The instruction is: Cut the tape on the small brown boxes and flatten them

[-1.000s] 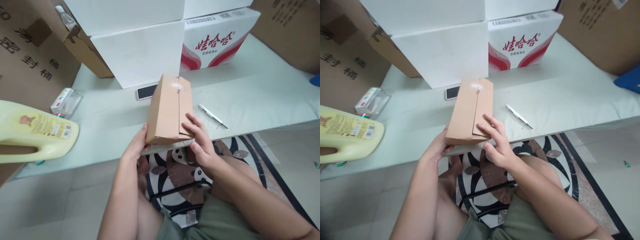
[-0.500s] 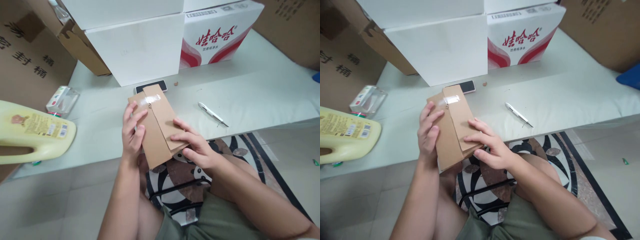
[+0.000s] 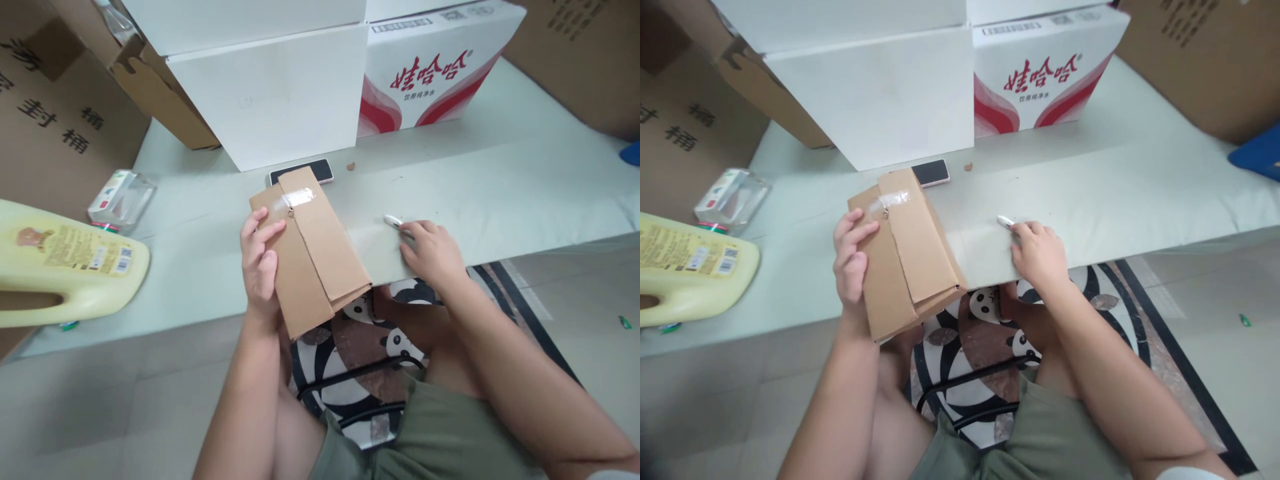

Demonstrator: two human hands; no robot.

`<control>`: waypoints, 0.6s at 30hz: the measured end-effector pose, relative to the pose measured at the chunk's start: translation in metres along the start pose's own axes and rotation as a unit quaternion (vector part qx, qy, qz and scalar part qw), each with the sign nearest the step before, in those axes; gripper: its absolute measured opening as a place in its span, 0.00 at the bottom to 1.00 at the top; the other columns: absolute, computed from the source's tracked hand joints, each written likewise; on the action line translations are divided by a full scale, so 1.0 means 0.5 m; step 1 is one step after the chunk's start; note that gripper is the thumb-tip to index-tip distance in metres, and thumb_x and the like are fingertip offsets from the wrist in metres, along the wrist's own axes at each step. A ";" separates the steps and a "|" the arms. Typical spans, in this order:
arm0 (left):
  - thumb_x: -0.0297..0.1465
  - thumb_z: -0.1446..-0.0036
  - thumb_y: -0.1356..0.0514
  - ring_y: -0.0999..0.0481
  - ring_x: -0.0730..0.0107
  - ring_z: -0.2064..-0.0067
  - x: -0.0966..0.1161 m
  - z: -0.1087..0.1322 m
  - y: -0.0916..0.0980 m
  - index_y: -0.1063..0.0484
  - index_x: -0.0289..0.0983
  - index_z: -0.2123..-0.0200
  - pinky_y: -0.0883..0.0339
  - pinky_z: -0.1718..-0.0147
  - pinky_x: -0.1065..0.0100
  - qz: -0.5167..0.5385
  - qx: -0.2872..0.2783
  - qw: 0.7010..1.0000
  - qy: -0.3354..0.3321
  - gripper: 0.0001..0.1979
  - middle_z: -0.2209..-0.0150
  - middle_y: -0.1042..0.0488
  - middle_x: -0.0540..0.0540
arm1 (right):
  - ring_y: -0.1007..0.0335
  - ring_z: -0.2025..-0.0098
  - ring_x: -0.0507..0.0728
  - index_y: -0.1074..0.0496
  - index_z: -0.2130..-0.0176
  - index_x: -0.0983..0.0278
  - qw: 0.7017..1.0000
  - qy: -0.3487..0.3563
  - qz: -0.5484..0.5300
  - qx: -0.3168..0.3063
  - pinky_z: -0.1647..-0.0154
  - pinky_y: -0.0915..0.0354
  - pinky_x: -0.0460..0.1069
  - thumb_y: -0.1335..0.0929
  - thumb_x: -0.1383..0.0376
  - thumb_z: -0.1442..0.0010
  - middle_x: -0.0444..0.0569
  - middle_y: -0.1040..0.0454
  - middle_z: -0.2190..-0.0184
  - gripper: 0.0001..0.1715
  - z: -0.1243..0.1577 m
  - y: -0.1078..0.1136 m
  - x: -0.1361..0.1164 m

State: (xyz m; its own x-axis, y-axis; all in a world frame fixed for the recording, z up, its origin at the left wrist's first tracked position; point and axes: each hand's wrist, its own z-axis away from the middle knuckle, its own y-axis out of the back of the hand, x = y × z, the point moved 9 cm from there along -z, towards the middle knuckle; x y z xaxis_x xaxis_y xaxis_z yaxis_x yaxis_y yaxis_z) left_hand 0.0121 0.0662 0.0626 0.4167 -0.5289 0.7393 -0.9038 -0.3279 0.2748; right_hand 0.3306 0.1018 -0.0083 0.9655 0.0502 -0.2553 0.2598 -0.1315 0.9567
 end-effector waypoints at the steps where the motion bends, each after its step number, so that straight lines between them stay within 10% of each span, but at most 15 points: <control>1: 0.46 0.29 0.52 0.37 0.53 0.30 0.005 0.001 -0.002 0.23 0.46 0.46 0.46 0.28 0.47 -0.012 -0.001 1.000 -0.012 0.22 0.36 0.31 0.45 | 0.25 0.54 0.69 0.25 0.45 0.63 1.000 -0.007 -0.004 -0.005 0.54 0.29 0.63 0.37 0.64 0.38 0.63 0.21 0.50 0.24 -0.001 -0.001 -0.001; 5: 0.46 0.31 0.50 0.35 0.51 0.32 0.044 0.011 -0.026 0.24 0.47 0.47 0.54 0.26 0.41 -0.054 -0.014 0.993 -0.105 0.20 0.40 0.31 0.45 | 0.24 0.61 0.63 0.28 0.41 0.60 0.996 -0.040 -0.075 0.017 0.62 0.29 0.57 0.36 0.65 0.38 0.56 0.18 0.54 0.27 -0.004 0.023 -0.010; 8: 0.46 0.31 0.52 0.32 0.50 0.35 0.072 0.020 -0.049 0.24 0.45 0.49 0.51 0.28 0.38 -0.060 -0.018 0.986 -0.157 0.21 0.45 0.30 0.43 | 0.24 0.63 0.60 0.28 0.42 0.61 0.972 -0.044 -0.159 0.167 0.65 0.28 0.55 0.34 0.64 0.39 0.54 0.20 0.56 0.25 0.013 0.113 -0.027; 14: 0.43 0.30 0.57 0.29 0.51 0.38 0.092 0.029 -0.078 0.25 0.42 0.51 0.44 0.30 0.38 -0.098 0.004 0.983 -0.153 0.23 0.47 0.30 0.41 | 0.25 0.68 0.57 0.29 0.66 0.56 0.804 0.089 -0.392 0.438 0.65 0.28 0.54 0.25 0.64 0.42 0.43 0.32 0.72 0.09 0.118 0.318 -0.128; 18: 0.42 0.30 0.55 0.32 0.50 0.35 0.097 0.034 -0.080 0.26 0.42 0.49 0.46 0.29 0.38 -0.084 0.013 0.985 -0.151 0.21 0.45 0.31 0.41 | 0.26 0.71 0.56 0.24 0.60 0.55 0.884 0.115 -0.354 0.284 0.71 0.31 0.51 0.28 0.55 0.35 0.44 0.25 0.72 0.07 0.106 0.314 -0.223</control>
State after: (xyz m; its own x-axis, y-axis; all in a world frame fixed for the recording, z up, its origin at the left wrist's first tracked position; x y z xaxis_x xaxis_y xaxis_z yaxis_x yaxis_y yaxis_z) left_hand 0.0702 0.0401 0.0770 0.5737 -0.6725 0.4675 -0.8184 -0.4488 0.3588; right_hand 0.2644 0.0231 0.1629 0.5473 0.5099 -0.6636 0.8257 -0.4585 0.3287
